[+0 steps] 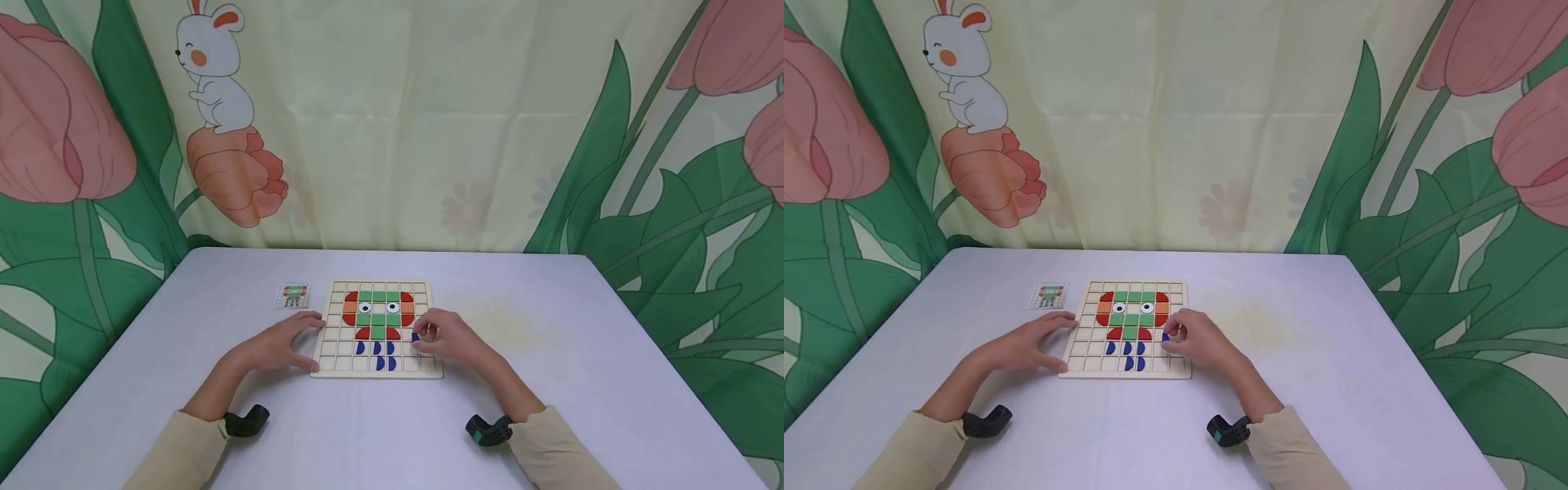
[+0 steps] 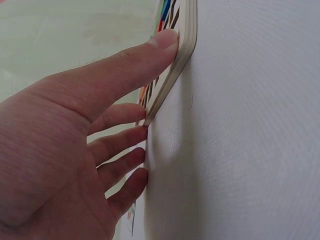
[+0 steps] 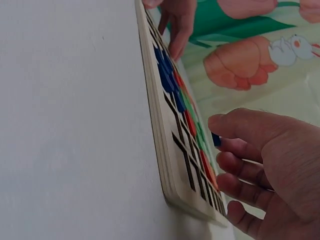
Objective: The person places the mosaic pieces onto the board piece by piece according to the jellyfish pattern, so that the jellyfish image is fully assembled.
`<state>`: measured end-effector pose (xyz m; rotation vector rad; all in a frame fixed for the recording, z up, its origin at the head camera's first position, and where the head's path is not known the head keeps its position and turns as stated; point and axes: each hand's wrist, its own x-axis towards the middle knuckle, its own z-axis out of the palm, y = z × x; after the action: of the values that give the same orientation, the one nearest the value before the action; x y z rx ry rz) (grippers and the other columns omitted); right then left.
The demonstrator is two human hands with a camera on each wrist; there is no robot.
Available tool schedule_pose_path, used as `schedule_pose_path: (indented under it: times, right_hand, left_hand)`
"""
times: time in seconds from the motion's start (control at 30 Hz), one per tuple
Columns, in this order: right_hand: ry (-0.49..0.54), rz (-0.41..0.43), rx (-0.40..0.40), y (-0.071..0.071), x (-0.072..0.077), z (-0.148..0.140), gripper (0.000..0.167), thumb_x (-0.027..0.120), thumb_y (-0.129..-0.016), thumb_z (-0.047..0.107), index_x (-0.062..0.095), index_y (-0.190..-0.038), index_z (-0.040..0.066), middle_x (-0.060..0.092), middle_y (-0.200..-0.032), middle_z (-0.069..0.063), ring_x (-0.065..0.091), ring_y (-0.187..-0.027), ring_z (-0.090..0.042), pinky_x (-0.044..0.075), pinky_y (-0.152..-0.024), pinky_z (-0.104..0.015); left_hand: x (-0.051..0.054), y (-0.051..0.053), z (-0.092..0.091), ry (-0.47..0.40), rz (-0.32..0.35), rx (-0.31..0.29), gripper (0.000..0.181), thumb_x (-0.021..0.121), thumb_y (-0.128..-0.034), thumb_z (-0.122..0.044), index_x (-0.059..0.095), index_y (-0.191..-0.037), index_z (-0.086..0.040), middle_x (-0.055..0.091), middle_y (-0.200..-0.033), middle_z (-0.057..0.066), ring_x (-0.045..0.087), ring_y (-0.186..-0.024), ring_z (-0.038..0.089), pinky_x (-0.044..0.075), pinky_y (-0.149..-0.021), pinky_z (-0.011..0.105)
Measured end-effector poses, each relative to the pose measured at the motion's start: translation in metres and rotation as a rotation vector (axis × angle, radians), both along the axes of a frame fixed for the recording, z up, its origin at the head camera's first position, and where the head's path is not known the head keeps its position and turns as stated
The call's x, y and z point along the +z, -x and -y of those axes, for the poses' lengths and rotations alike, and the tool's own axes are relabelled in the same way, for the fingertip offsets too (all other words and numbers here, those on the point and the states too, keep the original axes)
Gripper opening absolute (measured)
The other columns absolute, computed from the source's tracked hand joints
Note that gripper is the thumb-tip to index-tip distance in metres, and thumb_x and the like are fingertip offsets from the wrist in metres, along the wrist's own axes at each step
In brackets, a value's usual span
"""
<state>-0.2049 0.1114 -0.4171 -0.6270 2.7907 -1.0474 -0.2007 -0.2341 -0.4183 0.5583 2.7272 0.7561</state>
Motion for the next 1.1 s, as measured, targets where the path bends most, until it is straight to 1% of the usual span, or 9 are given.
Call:
schedule_pose_path:
  times: [0.13,0.27,0.33,0.4,0.57,0.7,0.87,1.1]
  right_hand:
    - [-0.006,-0.011,0.079,-0.004,0.000,0.020,0.019,0.078,-0.081,0.021,0.068,-0.095,0.012,0.059,-0.083,0.003,0.052,-0.078,-0.013,0.046,-0.064,-0.020]
    - [-0.027,-0.024,0.144,-0.008,-0.002,0.039,0.018,0.077,-0.082,0.026,0.070,-0.095,0.015,0.061,-0.084,0.005,0.053,-0.079,-0.012,0.047,-0.066,-0.021]
    - [-0.048,-0.036,0.159,-0.010,-0.003,0.048,0.018,0.078,-0.082,0.028,0.070,-0.094,0.017,0.061,-0.084,0.007,0.053,-0.079,-0.010,0.047,-0.067,-0.020]
    - [-0.073,-0.064,0.178,-0.011,-0.005,0.054,0.019,0.078,-0.082,0.030,0.071,-0.095,0.018,0.062,-0.085,0.008,0.053,-0.079,-0.009,0.047,-0.068,-0.018]
    - [-0.133,-0.142,0.198,-0.014,-0.005,0.065,0.019,0.077,-0.081,0.032,0.070,-0.093,0.019,0.063,-0.086,0.008,0.052,-0.080,-0.007,0.047,-0.069,-0.017]
    - [-0.164,-0.172,0.205,-0.014,-0.005,0.072,0.019,0.077,-0.081,0.034,0.070,-0.092,0.020,0.063,-0.087,0.009,0.052,-0.083,-0.007,0.047,-0.073,-0.019]
    - [-0.187,-0.179,0.213,-0.015,-0.006,0.077,0.021,0.078,-0.081,0.035,0.070,-0.093,0.020,0.063,-0.086,0.010,0.052,-0.084,-0.006,0.048,-0.075,-0.019]
    - [-0.186,-0.156,0.224,-0.016,-0.005,0.079,0.022,0.079,-0.079,0.036,0.070,-0.092,0.021,0.063,-0.087,0.010,0.051,-0.084,-0.006,0.046,-0.074,-0.019]
  left_hand:
    - [0.000,0.000,0.000,-0.001,-0.001,0.000,0.083,0.085,-0.0693,-0.043,0.050,-0.138,-0.011,0.039,-0.151,0.011,0.031,-0.143,0.035,0.029,-0.114,0.057]
    - [0.001,0.000,0.000,-0.006,-0.010,-0.012,0.082,0.084,-0.0698,-0.043,0.050,-0.138,-0.011,0.040,-0.150,0.011,0.032,-0.142,0.035,0.029,-0.114,0.056]
    - [0.001,0.000,0.000,-0.004,-0.013,-0.018,0.082,0.084,-0.0702,-0.043,0.050,-0.138,-0.010,0.041,-0.150,0.010,0.032,-0.142,0.034,0.029,-0.114,0.056]
    - [0.002,0.000,0.000,-0.002,-0.014,-0.022,0.082,0.084,-0.0705,-0.042,0.050,-0.138,-0.010,0.041,-0.149,0.010,0.032,-0.142,0.034,0.029,-0.114,0.056]
    - [0.003,0.001,-0.002,0.015,-0.012,-0.012,0.082,0.084,-0.0704,-0.044,0.050,-0.138,-0.012,0.041,-0.150,0.010,0.031,-0.142,0.034,0.029,-0.114,0.056]
    - [0.003,0.001,-0.002,0.012,-0.014,-0.013,0.082,0.083,-0.0708,-0.043,0.050,-0.138,-0.011,0.041,-0.150,0.010,0.031,-0.142,0.035,0.029,-0.114,0.057]
    - [0.003,0.000,-0.002,-0.006,-0.016,-0.024,0.080,0.084,-0.0713,-0.041,0.050,-0.138,-0.010,0.041,-0.149,0.010,0.032,-0.141,0.034,0.029,-0.115,0.056]
    - [0.000,0.000,-0.002,-0.016,-0.024,-0.033,0.080,0.084,-0.0709,-0.041,0.051,-0.137,-0.010,0.042,-0.148,0.011,0.034,-0.140,0.035,0.029,-0.114,0.056]
